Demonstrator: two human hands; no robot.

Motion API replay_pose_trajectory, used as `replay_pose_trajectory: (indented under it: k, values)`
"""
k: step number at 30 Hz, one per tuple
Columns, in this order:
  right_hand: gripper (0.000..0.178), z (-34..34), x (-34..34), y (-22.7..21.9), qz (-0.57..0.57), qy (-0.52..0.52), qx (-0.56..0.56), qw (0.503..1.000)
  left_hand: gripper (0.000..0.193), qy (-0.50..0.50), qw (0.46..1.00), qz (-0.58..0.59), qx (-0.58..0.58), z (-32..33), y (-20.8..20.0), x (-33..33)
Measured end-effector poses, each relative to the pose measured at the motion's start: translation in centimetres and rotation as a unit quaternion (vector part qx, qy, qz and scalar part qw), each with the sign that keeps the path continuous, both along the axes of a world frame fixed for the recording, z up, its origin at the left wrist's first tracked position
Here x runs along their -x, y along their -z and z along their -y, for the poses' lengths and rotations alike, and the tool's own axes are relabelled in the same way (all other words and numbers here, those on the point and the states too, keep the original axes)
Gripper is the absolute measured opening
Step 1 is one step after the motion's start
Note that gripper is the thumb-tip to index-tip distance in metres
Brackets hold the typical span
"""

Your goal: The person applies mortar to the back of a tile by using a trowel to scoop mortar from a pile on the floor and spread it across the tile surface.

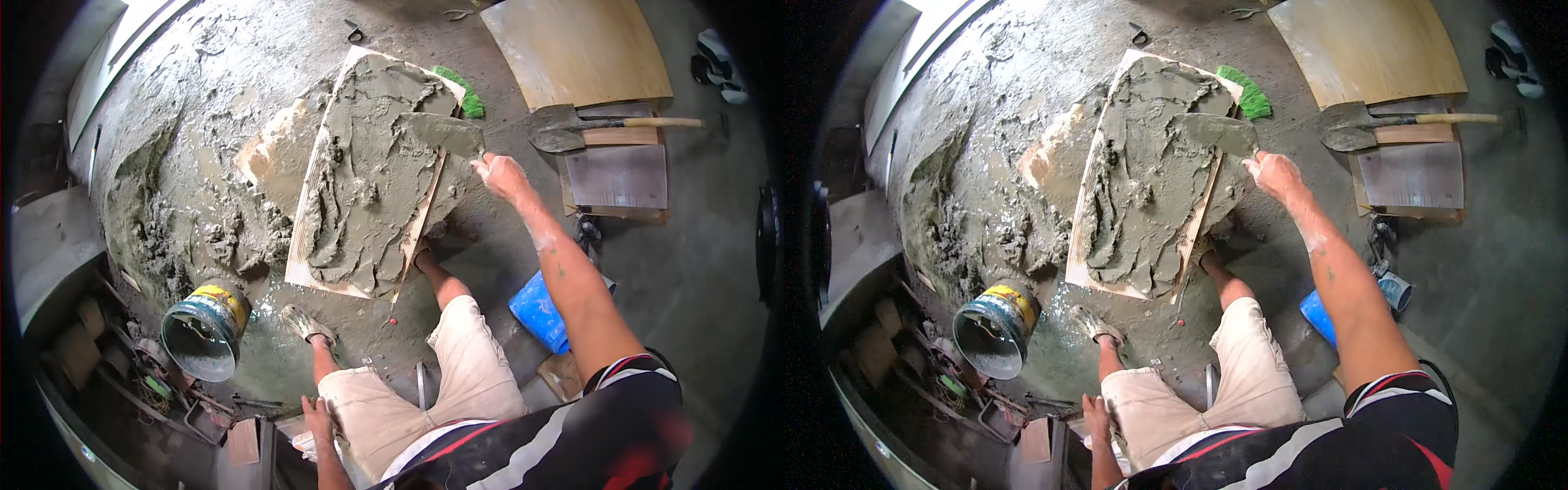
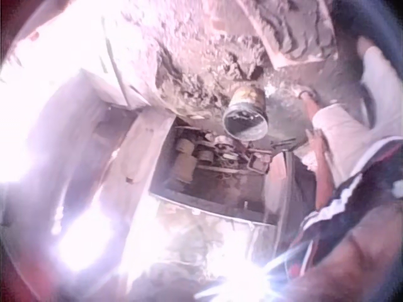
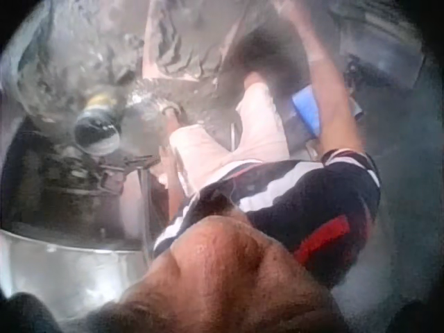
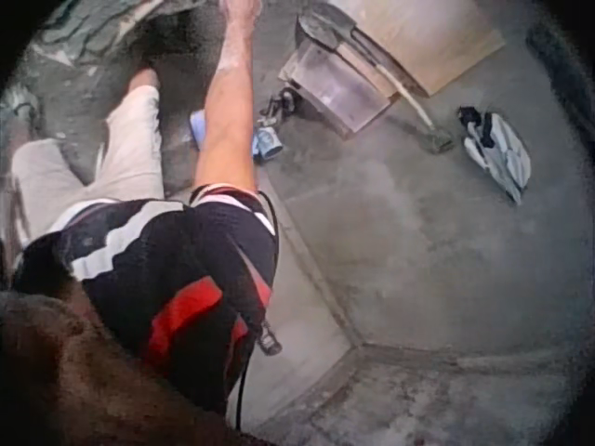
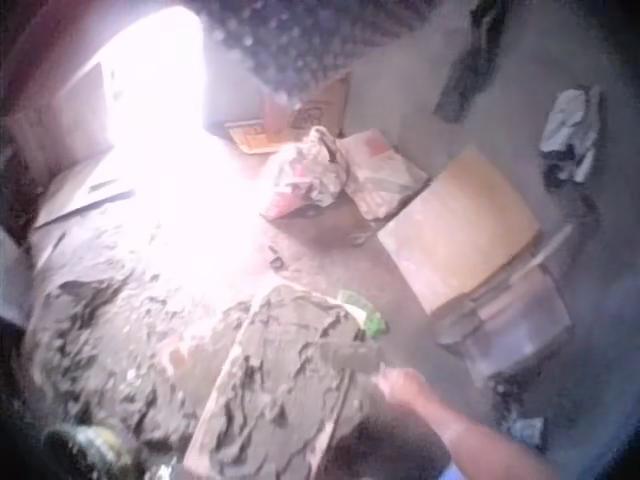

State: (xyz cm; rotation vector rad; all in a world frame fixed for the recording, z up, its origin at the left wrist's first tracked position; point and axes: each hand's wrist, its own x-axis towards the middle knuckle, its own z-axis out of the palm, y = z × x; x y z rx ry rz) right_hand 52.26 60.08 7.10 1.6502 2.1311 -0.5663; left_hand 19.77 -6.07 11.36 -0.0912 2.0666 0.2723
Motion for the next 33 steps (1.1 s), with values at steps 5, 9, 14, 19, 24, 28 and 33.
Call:
replay_pose_trajectory:
  k: [5, 9, 14, 19, 24, 28, 33]
  values:
    - [0.049, 3.0, 4.7, 0.5, -0.013, -0.06, 0.086, 0.994, 0.072, 0.049, 0.994, -0.097, 0.022, 0.1, 0.9, -1.6]
    - [0.048, 2.8, 4.3, 2.8, -0.044, 0.012, 0.08, 0.996, 0.07, -0.01, 0.991, -0.133, -0.003, 2.0, 1.5, 0.5]
    - [0.044, 6.7, 4.3, 2.1, -0.135, 0.14, 0.039, 0.98, 0.058, -0.041, 0.982, -0.182, -0.03, 3.2, 1.9, 4.5]
    - [0.03, 16.5, 13.1, -4.1, -0.244, 0.338, 0.193, 0.888, 0.054, -0.142, 0.972, -0.163, -0.087, 2.1, 1.0, 5.8]
    - [0.024, 27.0, 27.5, -3.0, -0.307, 0.321, 0.359, 0.82, 0.052, -0.07, 0.98, -0.158, -0.094, -0.3, 1.8, 6.9]
    - [0.038, 34.5, 42.0, 8.0, -0.259, 0.17, 0.367, 0.877, 0.053, 0.007, 0.984, -0.155, -0.088, -1.5, 6.5, 8.0]
    - [0.048, 36.4, 51.7, 28.5, -0.165, 0.104, 0.144, 0.97, 0.054, 0.025, 0.972, -0.044, -0.229, -4.4, 15.0, 9.9]
